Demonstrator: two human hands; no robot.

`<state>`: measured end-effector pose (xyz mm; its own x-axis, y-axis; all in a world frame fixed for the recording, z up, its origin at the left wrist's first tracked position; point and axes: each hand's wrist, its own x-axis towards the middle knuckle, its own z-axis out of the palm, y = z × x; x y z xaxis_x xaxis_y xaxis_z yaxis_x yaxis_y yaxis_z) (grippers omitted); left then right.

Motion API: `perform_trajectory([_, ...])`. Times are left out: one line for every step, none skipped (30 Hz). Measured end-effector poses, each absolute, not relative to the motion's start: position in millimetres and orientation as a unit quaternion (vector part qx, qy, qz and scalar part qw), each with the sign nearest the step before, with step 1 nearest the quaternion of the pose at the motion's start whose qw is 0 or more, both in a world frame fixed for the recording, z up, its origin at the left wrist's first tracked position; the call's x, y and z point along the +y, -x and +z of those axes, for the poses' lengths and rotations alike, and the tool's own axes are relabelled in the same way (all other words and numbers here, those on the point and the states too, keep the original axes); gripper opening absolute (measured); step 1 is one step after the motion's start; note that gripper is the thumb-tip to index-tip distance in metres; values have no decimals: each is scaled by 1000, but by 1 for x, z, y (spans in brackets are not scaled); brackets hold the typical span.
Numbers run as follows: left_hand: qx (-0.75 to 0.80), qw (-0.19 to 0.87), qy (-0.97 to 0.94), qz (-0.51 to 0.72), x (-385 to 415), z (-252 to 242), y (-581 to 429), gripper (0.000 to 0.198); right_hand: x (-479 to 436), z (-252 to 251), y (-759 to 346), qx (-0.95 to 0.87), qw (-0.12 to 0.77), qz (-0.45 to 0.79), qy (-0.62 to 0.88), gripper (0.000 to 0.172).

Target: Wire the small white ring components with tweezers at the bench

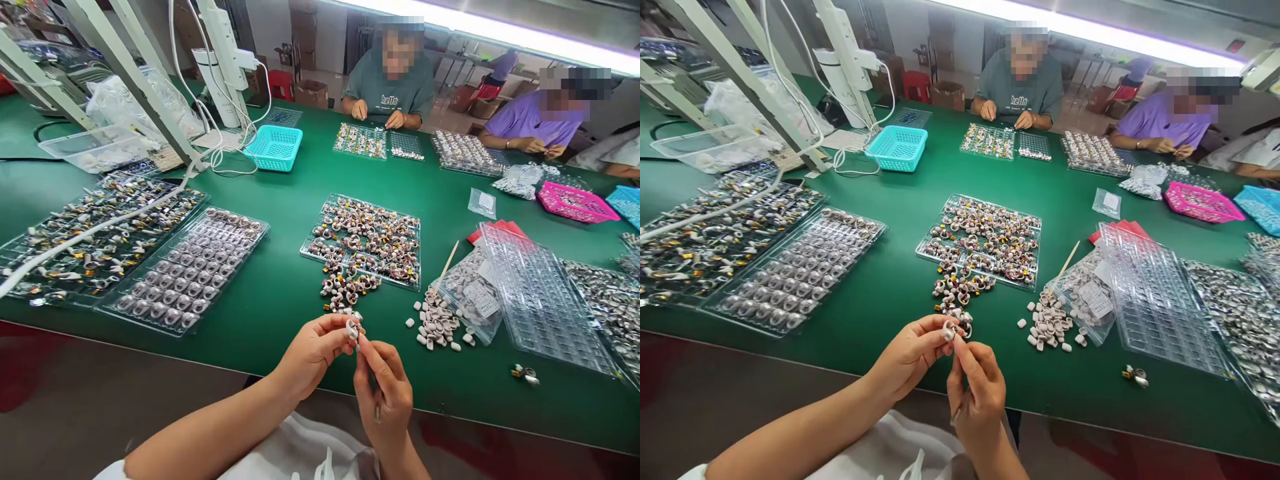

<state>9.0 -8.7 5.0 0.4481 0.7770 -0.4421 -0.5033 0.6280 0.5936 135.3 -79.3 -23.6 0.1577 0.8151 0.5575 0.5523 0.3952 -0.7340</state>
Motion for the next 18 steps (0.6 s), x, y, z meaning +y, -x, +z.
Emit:
perform_trajectory([359,824,-196,392,-9,6,-10,19,-78,-24,-135,-642,538,113,534,57])
perform_trajectory([363,818,-203,397,-10,6,-10,20,-78,-25,-134,-645,538,108,531,57])
perform_trajectory([367,811,-213,402,-10,6,-10,20,-77,-26,-134,-647,538,106,529,57])
perform_trajectory([373,803,-224,406,-11,6,-10,21,-77,-27,-134,-649,538,106,528,57])
perform_trajectory([380,795,-238,410,-11,5,-10,21,-77,-29,-134,-649,536,108,528,57])
perform_trajectory([386,786,-253,411,-12,5,-10,22,-78,-30,-134,-649,535,111,529,57])
perform_trajectory([391,779,-269,411,-12,3,-10,21,-78,-31,-135,-648,536,113,529,57])
perform_trajectory([394,773,-283,410,-13,2,-9,21,-79,-32,-135,-648,536,116,528,57])
perform_trajectory([395,767,-295,410,-14,1,-8,20,-80,-33,-136,-648,539,119,525,58])
perform_trajectory([395,763,-306,410,-14,0,-8,19,-80,-33,-137,-647,542,121,523,58])
perform_trajectory([396,759,-314,409,-15,-2,-7,18,-81,-33,-137,-646,545,124,521,59])
perform_trajectory([399,756,-321,408,-15,-2,-6,18,-81,-33,-138,-646,547,125,518,59])
perform_trajectory([403,753,-327,406,-16,-3,-5,18,-82,-33,-139,-647,546,125,517,59])
perform_trajectory([406,750,-331,404,-16,-3,-5,18,-82,-33,-140,-648,545,123,518,59])
perform_trajectory([409,749,-333,402,-16,-2,-4,18,-83,-34,-141,-651,541,120,518,59])
perform_trajectory([410,748,-334,401,-16,-2,-4,18,-83,-34,-142,-656,536,116,519,59])
perform_trajectory([411,748,-335,400,-16,0,-3,19,-83,-35,-143,-660,531,110,520,59])
perform_trajectory([412,747,-337,398,-16,2,-3,20,-84,-37,-144,-664,526,102,522,60])
